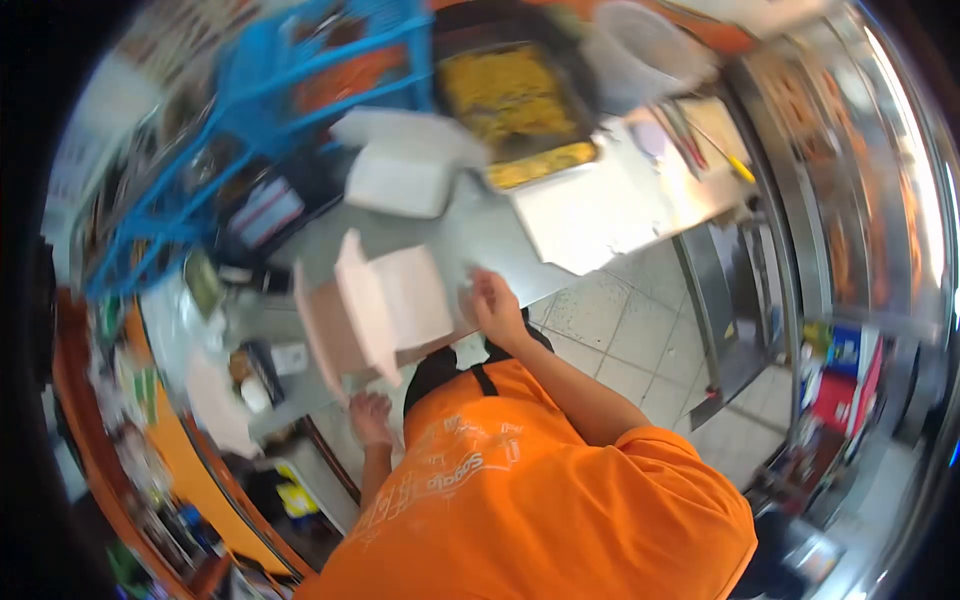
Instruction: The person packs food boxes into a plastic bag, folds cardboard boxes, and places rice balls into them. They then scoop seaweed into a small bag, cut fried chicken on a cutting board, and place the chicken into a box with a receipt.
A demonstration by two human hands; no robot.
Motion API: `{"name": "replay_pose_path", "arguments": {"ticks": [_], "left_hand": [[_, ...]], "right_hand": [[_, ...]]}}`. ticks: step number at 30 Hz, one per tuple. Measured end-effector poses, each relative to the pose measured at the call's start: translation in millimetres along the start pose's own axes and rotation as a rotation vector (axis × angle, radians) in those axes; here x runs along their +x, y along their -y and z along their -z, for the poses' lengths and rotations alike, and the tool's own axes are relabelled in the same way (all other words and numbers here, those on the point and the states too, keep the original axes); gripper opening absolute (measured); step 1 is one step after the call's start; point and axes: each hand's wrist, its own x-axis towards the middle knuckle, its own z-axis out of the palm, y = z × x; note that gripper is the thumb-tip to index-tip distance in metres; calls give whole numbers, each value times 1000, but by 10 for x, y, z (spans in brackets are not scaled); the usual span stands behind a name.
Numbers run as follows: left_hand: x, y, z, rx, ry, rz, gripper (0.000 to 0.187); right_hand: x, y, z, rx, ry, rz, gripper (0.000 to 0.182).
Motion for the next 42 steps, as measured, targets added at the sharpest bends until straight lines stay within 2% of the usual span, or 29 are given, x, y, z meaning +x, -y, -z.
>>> {"name": "replay_pose_path", "arguments": {"ticks": [1,2,3,4,6,9,11,13,15,17,19,23,24,25,26,28,30,32,33,34,35,36,37,38,40,41,42], "left_hand": [[-70,72,-104,67,-61,-28,29],[86,274,235,153,142,-146,22],[5,350,165,379,115,-129,20],[919,803,1139,877,259,-321,29],[673,834,701,1320,279,-167,28],[667,1349,15,1740,449,-71,27],[622,1842,-604,1931,565,-71,27],[542,2336,-1223,2067,680,-101,27],[420,2883,-1920,2158,801,-139,28],[272,3449,-2649,2227,916,-197,28],[129,4135,-3413,2219,1039,-259,29],[-707,5635,-4941,1999,1323,-330,25],[-1062,6086,-5331,1885,1417,-335,22],[-1525,6440,-5658,1888,1422,-243,25],[-2017,6767,-5948,1891,1422,-155,29],[-2774,7477,-6481,2188,1750,-479,37],[-3238,8221,-6592,1768,1725,-18,40],[-3618,9003,-6874,1988,1914,-33,34],[-4044,9259,-7000,1915,2060,61,30],[-4486,9379,-7101,1843,2198,156,27],[-4848,9506,-7195,1858,2196,143,27],[-5185,9622,-7280,1795,2293,296,26],[-5487,9708,-7369,1722,2379,454,27],[-5782,9765,-7475,1731,2380,434,27],[-6326,9846,-7661,1732,2384,695,32],[-6548,9884,-7711,1743,2371,670,32],[-6750,9929,-7735,1672,2275,740,28]], "right_hand": [[-42,-127,247,-57,73,-26,22],[-108,-283,518,-116,139,-58,20],[-204,-373,770,-139,146,-121,17],[-312,-448,1040,-160,140,-184,16],[-565,-743,1654,-298,177,-75,16],[-1130,-1143,2549,-212,-12,-189,17],[-1488,-1250,3332,-141,-148,-247,19],[-1935,-1364,4007,-458,4,-403,23],[-2283,-1510,4649,-343,-136,-442,22],[-2539,-1614,5186,-212,-268,-474,22],[-2713,-1676,5716,39,-595,-355,22],[-2869,-2249,6731,-59,-644,-407,23],[-2855,-2292,7009,128,-701,-345,21],[-2842,-2332,7302,311,-755,-273,19],[-2843,-2351,7636,308,-783,-275,19],[-2783,-2303,8364,284,-866,-138,19],[-2846,-2183,9323,-104,-941,-118,25],[-2929,-1884,10321,-80,-1094,-226,24],[-3014,-1815,10842,-230,-1195,-61,23],[-3079,-1558,11305,-287,-1290,-11,18],[-3131,-1303,11732,-334,-1388,40,17],[-3206,-1240,12180,-421,-1418,186,28],[-3306,-1049,12562,-633,-1438,29,40],[-3319,-964,12938,-616,-1445,68,39],[-3340,-1072,13801,-720,-1200,-184,38],[-3259,-1180,14231,-806,-1019,-318,48],[-3114,-1362,14597,-883,-823,-445,58]]}}
